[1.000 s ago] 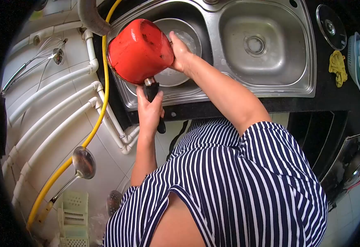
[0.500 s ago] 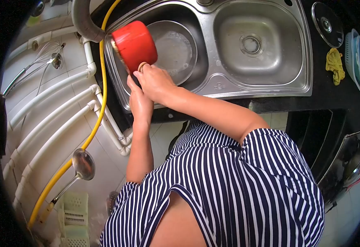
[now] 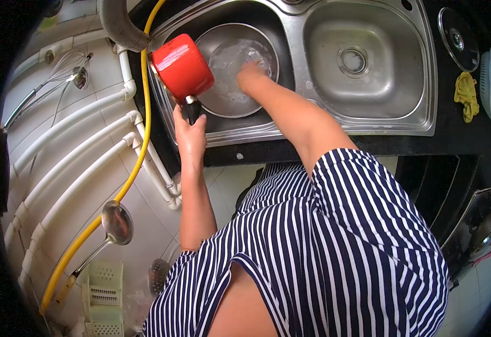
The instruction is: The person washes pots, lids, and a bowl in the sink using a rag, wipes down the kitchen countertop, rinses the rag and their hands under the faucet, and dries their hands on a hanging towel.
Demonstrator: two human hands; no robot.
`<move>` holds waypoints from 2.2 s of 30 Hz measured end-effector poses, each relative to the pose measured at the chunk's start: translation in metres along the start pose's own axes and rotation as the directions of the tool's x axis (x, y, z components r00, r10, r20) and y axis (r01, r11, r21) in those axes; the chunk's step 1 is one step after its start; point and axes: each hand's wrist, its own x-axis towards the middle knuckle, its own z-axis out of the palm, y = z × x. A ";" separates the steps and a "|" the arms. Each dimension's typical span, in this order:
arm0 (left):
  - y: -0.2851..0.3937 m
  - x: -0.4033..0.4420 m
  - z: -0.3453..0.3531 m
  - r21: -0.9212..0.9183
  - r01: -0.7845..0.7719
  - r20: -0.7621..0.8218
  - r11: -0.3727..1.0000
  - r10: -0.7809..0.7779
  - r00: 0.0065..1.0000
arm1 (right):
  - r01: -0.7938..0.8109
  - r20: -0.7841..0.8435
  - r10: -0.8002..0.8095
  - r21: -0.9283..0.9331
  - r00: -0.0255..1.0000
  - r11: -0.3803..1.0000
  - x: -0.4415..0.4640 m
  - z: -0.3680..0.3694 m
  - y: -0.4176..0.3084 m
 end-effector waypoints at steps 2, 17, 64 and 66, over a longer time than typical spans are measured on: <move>0.004 -0.005 -0.003 -0.155 0.081 0.051 0.985 -0.074 0.996 | 0.147 0.297 -0.147 0.022 0.944 0.989 -0.006 -0.009 -0.007; 0.016 -0.046 -0.045 -0.650 0.650 0.711 0.394 0.015 0.703 | 0.251 -0.491 0.020 0.479 0.871 0.841 -0.144 -0.080 -0.004; 0.266 -0.225 0.151 -0.557 0.458 0.795 0.693 0.284 0.537 | 0.616 -0.227 0.638 0.616 0.736 -0.492 -0.532 -0.171 0.310; 0.285 -0.231 0.156 -0.503 0.254 0.728 0.826 0.247 0.639 | 0.638 -0.226 0.616 0.474 0.755 -0.608 -0.545 -0.172 0.314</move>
